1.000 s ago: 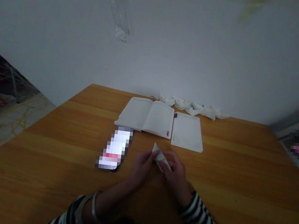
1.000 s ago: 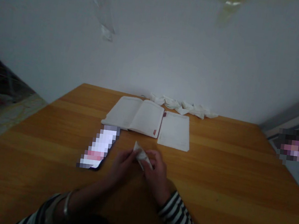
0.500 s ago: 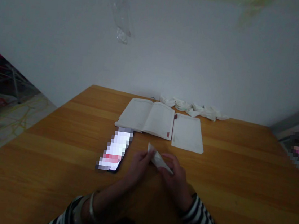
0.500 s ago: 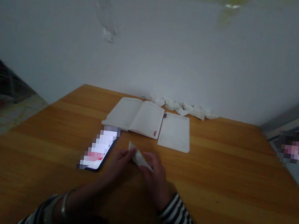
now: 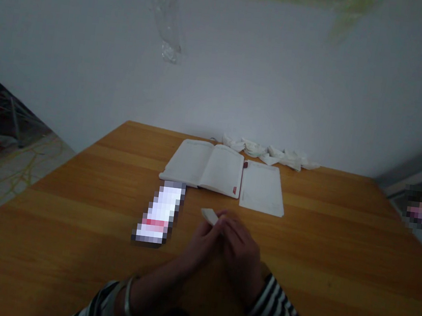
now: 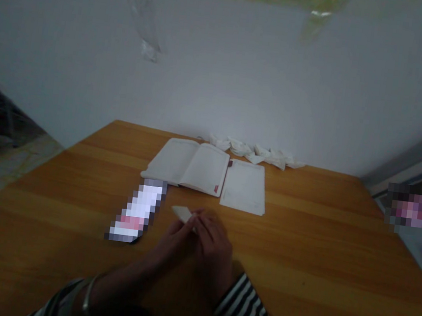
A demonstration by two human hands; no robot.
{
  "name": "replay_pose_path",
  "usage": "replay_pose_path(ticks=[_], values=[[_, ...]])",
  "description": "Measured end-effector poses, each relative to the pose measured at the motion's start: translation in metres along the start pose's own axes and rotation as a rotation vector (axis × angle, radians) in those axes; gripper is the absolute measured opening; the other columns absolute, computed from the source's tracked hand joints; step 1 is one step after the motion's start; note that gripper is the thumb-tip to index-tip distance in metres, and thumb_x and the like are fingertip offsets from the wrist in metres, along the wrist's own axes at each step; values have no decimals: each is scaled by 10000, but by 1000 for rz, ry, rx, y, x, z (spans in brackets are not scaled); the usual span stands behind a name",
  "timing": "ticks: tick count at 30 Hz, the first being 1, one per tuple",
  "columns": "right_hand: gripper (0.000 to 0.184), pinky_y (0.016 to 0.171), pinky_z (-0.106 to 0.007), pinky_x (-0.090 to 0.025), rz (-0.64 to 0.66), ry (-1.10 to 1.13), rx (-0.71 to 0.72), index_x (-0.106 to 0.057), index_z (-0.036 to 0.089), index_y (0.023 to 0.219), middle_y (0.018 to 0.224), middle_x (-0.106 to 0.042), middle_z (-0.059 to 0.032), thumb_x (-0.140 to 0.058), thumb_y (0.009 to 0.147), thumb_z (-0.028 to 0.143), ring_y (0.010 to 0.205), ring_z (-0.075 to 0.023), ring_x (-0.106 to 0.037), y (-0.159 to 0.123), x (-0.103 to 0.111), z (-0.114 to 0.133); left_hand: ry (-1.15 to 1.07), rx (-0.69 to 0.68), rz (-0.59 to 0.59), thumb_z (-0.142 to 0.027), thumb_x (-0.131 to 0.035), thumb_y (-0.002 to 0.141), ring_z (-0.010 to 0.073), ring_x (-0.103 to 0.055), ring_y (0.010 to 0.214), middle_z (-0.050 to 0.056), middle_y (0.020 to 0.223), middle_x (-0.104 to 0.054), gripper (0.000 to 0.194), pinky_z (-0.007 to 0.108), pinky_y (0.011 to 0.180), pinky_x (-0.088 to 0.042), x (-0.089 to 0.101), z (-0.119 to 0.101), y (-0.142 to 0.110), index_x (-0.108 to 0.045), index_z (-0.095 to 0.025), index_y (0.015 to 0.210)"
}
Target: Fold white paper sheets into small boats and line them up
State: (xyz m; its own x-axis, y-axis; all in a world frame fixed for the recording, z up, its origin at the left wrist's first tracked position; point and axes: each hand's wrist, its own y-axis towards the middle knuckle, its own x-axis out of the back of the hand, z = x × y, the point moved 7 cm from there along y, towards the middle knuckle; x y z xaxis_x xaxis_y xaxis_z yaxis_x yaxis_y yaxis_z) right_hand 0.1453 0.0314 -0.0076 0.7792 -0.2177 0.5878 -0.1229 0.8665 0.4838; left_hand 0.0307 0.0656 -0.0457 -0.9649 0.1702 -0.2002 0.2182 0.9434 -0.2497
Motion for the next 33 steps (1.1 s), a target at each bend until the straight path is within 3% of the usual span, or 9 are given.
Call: replay_pose_path(ticks=[3,6,10,14,20,22,26,30,33], values=[[352,1014,-476,-500,109,106,55,-681,248,1219,1244,-682,-97,-608,875,218,1174,-284,-609,4,-8,8,52,31,-23,-627,-499,889,295,-633,1134,171,1186,-693,582,435,1048,-443,9,-8,3,-677,-118,1108],[206,915,-420,-555,60,333,-157,-718,237,1053,1082,-729,-87,-614,876,251,1028,-248,-671,6,-9,-7,116,-6,41,-601,-442,929,286,-612,1177,158,1247,-669,559,430,1088,-407,8,-20,2,-686,-140,1129],[136,784,-351,-591,-13,574,-418,-706,213,916,948,-744,-78,-678,818,303,886,-235,-706,0,-15,-29,200,-140,240,-526,-411,973,263,-564,1257,113,1333,-627,494,418,1131,-367,-11,-25,-7,-643,-185,1246],[108,766,-346,-584,-122,594,-521,-704,202,864,894,-746,-74,-691,786,276,839,-226,-704,-7,-12,-32,318,-249,207,-456,-419,989,265,-522,1305,115,1383,-590,469,448,1151,-338,-17,-21,-11,-572,-186,1341],[38,813,-350,-559,-198,578,-493,-695,196,757,872,-727,-73,-667,777,211,855,-214,-682,-9,-9,-24,300,-291,128,-424,-360,1006,249,-519,1310,131,1392,-580,484,439,1152,-350,-20,-19,-13,-559,-149,1352],[15,805,-353,-563,-204,609,-542,-687,196,762,865,-728,-70,-674,756,201,840,-215,-686,-13,-13,-27,332,-299,122,-384,-352,1011,242,-522,1308,121,1382,-591,461,434,1151,-354,-20,-19,-14,-557,-160,1357],[148,757,-353,-578,-224,638,-652,-688,188,850,854,-736,-66,-651,708,177,791,-219,-696,-21,-21,-34,444,-325,134,-290,-403,984,235,-536,1292,88,1397,-582,447,427,1144,-374,-18,-17,-17,-511,-210,1410],[234,694,-340,-583,-194,606,-683,-698,183,840,820,-735,-64,-584,643,130,746,-223,-692,-21,-20,-34,553,-348,161,-156,-459,910,236,-533,1294,55,1435,-548,566,418,1133,-394,-16,-16,-21,-437,-264,1465],[178,665,-317,-574,-144,638,-619,-683,191,791,777,-716,-47,-593,647,140,728,-214,-680,-14,-19,-30,573,-373,168,-175,-464,919,253,-561,1264,71,1415,-567,546,430,1108,-419,-15,-19,-22,-449,-251,1459]])
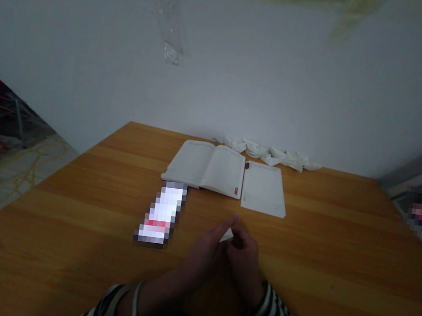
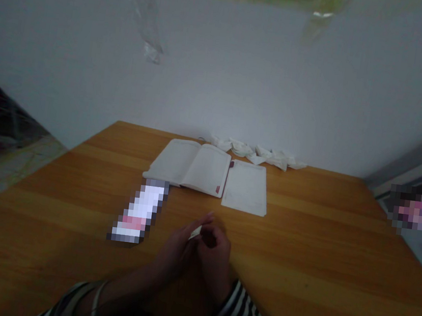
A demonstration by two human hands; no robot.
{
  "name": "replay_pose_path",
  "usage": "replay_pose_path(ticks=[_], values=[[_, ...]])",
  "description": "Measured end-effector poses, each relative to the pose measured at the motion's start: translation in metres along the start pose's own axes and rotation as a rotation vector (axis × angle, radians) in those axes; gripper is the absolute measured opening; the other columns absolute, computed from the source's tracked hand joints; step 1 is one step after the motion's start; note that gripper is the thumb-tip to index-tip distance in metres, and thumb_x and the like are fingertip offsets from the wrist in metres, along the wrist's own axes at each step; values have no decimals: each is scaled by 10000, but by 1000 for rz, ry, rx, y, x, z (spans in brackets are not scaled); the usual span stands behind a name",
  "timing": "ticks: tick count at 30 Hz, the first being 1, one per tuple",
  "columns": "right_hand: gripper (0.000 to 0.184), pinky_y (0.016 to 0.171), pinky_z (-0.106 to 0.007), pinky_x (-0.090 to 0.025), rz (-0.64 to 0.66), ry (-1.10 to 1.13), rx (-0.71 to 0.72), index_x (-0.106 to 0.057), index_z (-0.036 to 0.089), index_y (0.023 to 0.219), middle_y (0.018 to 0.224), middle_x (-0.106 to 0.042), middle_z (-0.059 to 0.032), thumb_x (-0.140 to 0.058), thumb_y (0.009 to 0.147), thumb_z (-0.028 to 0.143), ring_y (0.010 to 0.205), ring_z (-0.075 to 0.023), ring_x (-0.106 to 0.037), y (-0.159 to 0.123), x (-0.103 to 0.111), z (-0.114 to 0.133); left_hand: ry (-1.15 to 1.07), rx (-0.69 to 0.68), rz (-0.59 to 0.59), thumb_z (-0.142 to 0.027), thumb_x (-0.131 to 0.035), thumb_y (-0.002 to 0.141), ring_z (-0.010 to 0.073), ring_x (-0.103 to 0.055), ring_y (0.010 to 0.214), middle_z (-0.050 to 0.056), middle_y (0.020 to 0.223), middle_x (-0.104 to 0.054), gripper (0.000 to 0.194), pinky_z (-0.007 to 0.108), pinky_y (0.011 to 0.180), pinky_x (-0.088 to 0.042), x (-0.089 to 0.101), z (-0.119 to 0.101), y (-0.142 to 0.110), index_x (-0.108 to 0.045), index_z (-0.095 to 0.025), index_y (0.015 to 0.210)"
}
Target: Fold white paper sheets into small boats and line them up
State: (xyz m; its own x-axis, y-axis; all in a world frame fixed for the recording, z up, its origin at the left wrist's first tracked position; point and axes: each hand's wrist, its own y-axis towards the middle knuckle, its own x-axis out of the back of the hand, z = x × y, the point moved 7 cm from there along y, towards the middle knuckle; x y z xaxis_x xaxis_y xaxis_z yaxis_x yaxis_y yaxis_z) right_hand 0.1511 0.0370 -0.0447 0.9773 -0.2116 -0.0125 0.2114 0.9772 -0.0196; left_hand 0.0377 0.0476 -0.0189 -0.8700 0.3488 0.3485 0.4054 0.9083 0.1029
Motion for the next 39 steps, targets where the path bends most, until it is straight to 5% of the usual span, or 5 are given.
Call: replay_pose_path(ticks=[11,19,27,35,39], values=[[132,739,-309,-530,126,-61,262,-694,211,661,874,-667,-69,-614,701,114,848,-211,-630,2,-5,24,59,7,6,-312,-432,974,293,-605,1199,114,1324,-636,430,410,1040,-465,6,-7,5,-562,-188,1364],[89,699,-307,-524,110,4,171,-715,199,668,798,-674,-56,-657,680,132,774,-204,-634,6,-4,17,92,-7,24,-337,-378,985,270,-636,1147,112,1268,-667,422,435,1017,-491,3,-8,6,-590,-176,1312],[241,474,-236,-466,446,390,-192,-726,212,906,827,-702,-39,-756,764,403,540,-125,-583,-8,-25,1,-85,-6,-32,-440,-368,992,239,-690,956,96,1034,-741,422,372,873,-535,12,-7,8,-686,-181,1090],[288,742,-323,-531,487,175,-4,-667,220,894,856,-662,-44,-715,794,486,819,-201,-633,-6,-27,12,86,12,-1,-377,-440,953,251,-679,934,110,1048,-733,340,364,841,-509,16,-9,6,-677,-172,1086],[330,648,-304,-516,401,289,-104,-617,222,837,780,-631,-14,-782,701,474,721,-188,-614,-5,-25,1,298,49,29,-269,-550,875,282,-658,959,117,1078,-701,304,402,853,-491,12,-6,7,-609,-171,1156]])
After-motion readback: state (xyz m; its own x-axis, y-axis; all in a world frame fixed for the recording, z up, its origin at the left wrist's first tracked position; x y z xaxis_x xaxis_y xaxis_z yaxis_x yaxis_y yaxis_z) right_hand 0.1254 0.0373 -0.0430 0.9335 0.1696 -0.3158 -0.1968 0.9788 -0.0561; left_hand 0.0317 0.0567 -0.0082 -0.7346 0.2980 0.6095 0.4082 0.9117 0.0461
